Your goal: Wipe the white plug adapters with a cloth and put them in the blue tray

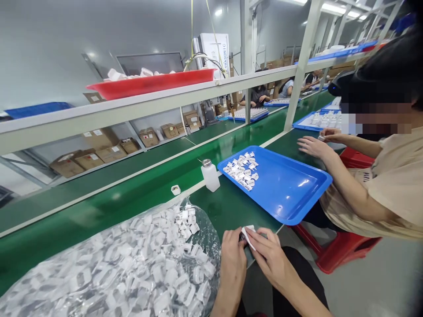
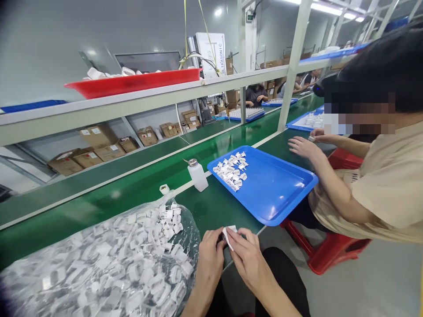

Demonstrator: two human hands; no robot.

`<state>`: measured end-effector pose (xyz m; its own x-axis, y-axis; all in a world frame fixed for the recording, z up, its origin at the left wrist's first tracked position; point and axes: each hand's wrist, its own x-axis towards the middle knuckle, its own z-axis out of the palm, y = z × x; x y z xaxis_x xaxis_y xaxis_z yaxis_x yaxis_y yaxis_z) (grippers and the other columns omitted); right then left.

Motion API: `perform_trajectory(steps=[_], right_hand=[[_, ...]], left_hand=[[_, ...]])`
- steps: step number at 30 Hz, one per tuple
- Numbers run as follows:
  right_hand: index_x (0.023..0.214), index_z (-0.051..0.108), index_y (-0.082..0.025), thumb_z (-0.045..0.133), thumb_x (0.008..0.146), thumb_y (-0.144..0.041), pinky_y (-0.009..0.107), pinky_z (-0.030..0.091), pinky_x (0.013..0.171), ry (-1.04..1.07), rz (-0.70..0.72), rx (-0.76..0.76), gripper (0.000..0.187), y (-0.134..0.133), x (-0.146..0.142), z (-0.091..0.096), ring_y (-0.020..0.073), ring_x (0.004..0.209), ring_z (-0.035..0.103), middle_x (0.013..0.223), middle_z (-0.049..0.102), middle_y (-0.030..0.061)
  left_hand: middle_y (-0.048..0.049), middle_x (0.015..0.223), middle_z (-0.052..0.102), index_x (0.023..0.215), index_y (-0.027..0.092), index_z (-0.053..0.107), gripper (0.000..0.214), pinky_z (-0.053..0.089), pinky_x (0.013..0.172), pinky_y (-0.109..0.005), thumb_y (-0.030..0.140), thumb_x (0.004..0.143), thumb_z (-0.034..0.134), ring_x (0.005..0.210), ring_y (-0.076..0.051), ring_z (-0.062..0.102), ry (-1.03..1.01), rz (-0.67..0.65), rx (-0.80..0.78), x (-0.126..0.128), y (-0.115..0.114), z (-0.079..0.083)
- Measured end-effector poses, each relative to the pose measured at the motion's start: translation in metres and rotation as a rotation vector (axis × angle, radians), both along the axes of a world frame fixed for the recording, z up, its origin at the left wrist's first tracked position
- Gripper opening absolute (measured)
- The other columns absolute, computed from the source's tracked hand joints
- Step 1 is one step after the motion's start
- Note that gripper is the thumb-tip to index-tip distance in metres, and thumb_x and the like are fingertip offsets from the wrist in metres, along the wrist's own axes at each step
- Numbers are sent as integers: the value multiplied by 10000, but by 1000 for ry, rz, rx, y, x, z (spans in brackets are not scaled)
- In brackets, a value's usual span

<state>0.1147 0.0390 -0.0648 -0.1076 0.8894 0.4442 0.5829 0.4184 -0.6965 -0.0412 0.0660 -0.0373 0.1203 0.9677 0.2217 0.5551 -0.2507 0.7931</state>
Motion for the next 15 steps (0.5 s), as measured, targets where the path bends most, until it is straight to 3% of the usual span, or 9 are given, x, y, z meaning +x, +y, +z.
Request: perform_trajectory(steps=[6, 8, 12, 15], right_hand=[[1567, 396, -359, 516, 1002, -143, 401, 519, 878, -149, 191, 102, 616, 7, 10, -18, 235, 1060, 611, 1457, 621, 42], [1586, 355, -345, 499, 1018, -159, 392, 530, 854, -214, 203, 110, 614, 14, 12, -19, 231, 1047, 614, 1462, 616, 51], [1554, 420, -323, 471, 1051, -240, 396, 550, 848, -252, 202, 35, 513, 24, 5, -12, 230, 1021, 626, 1415, 651, 65], [1589, 353, -320, 475, 1049, -249, 371, 575, 846, -260, 185, 72, 558, 24, 2, -11, 230, 1039, 643, 1398, 662, 70]], left_hand=[[-69, 911, 725, 1000, 193, 735, 415, 508, 780, -320, -54, 787, 478, 885, -227, 629, 15, -21, -9, -2, -2, -1], [-83, 892, 718, 956, 171, 731, 393, 502, 758, -311, -59, 778, 466, 875, -231, 617, 23, -17, -17, -1, -1, -1], [-113, 901, 696, 924, 140, 712, 367, 492, 733, -303, -56, 783, 435, 874, -236, 599, 25, -9, -32, 1, -2, -4], [-115, 920, 680, 923, 140, 697, 361, 493, 759, -311, -44, 808, 408, 891, -236, 594, 17, 2, -33, 1, -5, -5]])
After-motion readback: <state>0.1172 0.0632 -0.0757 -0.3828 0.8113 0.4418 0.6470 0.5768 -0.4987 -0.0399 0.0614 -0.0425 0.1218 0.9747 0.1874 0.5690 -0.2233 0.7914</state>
